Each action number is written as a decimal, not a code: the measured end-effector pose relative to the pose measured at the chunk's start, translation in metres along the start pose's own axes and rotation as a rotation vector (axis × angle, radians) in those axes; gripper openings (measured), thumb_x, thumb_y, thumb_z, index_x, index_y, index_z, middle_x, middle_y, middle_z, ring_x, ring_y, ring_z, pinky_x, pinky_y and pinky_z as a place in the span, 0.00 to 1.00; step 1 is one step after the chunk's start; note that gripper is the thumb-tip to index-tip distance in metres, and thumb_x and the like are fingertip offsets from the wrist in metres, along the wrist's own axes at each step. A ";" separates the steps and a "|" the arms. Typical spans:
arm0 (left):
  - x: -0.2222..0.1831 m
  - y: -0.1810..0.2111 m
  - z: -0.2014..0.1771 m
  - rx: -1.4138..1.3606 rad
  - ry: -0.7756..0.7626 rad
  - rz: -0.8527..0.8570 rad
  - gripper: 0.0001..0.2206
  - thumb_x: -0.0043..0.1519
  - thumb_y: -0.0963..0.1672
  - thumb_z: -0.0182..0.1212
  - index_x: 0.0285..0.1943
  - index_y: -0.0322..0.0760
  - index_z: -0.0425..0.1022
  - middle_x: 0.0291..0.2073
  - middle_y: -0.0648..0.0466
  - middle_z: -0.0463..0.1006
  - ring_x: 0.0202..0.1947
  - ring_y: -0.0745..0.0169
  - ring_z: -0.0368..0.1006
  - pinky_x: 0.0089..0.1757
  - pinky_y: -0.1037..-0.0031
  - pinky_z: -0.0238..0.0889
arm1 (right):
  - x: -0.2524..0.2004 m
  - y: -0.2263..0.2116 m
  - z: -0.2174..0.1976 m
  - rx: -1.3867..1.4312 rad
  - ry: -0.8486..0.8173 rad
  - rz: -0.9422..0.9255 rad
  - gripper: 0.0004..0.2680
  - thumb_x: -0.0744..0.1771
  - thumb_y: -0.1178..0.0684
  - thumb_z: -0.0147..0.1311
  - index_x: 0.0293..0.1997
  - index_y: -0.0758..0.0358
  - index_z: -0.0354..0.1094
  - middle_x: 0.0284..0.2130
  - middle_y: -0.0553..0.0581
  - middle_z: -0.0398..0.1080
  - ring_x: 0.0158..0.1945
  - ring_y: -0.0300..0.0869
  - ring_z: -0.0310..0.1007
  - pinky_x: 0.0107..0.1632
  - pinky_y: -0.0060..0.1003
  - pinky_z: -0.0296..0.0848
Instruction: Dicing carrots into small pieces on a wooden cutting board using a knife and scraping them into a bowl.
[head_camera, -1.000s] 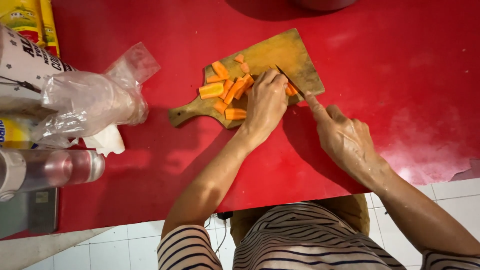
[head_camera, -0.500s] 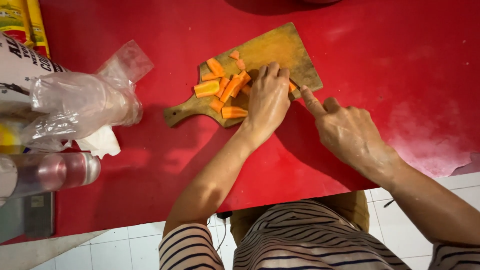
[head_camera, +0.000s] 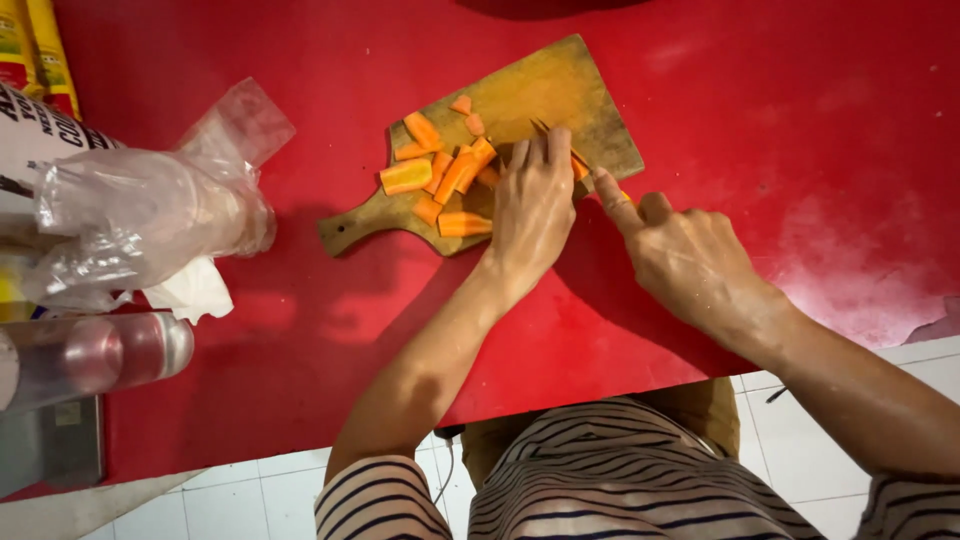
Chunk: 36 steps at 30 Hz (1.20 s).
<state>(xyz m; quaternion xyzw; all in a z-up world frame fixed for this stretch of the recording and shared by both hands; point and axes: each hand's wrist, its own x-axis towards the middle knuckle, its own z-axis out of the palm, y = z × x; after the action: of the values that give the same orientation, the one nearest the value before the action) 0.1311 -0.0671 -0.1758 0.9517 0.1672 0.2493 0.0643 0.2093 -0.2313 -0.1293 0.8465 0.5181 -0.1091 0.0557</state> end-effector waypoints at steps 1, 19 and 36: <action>-0.002 -0.002 0.004 -0.023 0.013 0.005 0.19 0.49 0.33 0.66 0.48 0.30 0.68 0.34 0.47 0.72 0.41 0.47 0.73 0.41 0.64 0.74 | 0.001 0.002 0.000 0.003 -0.009 0.000 0.29 0.67 0.58 0.35 0.82 0.47 0.39 0.44 0.63 0.73 0.36 0.65 0.83 0.40 0.62 0.80; -0.002 -0.012 0.004 -0.218 0.015 -0.038 0.12 0.56 0.34 0.65 0.47 0.27 0.73 0.33 0.46 0.74 0.38 0.47 0.75 0.39 0.63 0.74 | 0.013 0.015 0.037 0.476 0.324 -0.033 0.18 0.71 0.56 0.44 0.71 0.56 0.63 0.36 0.69 0.74 0.32 0.71 0.77 0.35 0.66 0.76; -0.002 -0.005 0.004 -0.068 -0.068 -0.023 0.18 0.45 0.35 0.71 0.45 0.29 0.75 0.38 0.47 0.73 0.44 0.49 0.73 0.40 0.63 0.76 | -0.007 -0.003 -0.013 0.063 0.072 0.045 0.28 0.68 0.56 0.37 0.81 0.38 0.44 0.38 0.59 0.75 0.31 0.61 0.82 0.42 0.61 0.80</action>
<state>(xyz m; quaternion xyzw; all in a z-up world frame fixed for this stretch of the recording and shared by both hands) 0.1299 -0.0630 -0.1815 0.9550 0.1672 0.2215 0.1051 0.2047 -0.2332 -0.1145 0.8626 0.4971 -0.0936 0.0126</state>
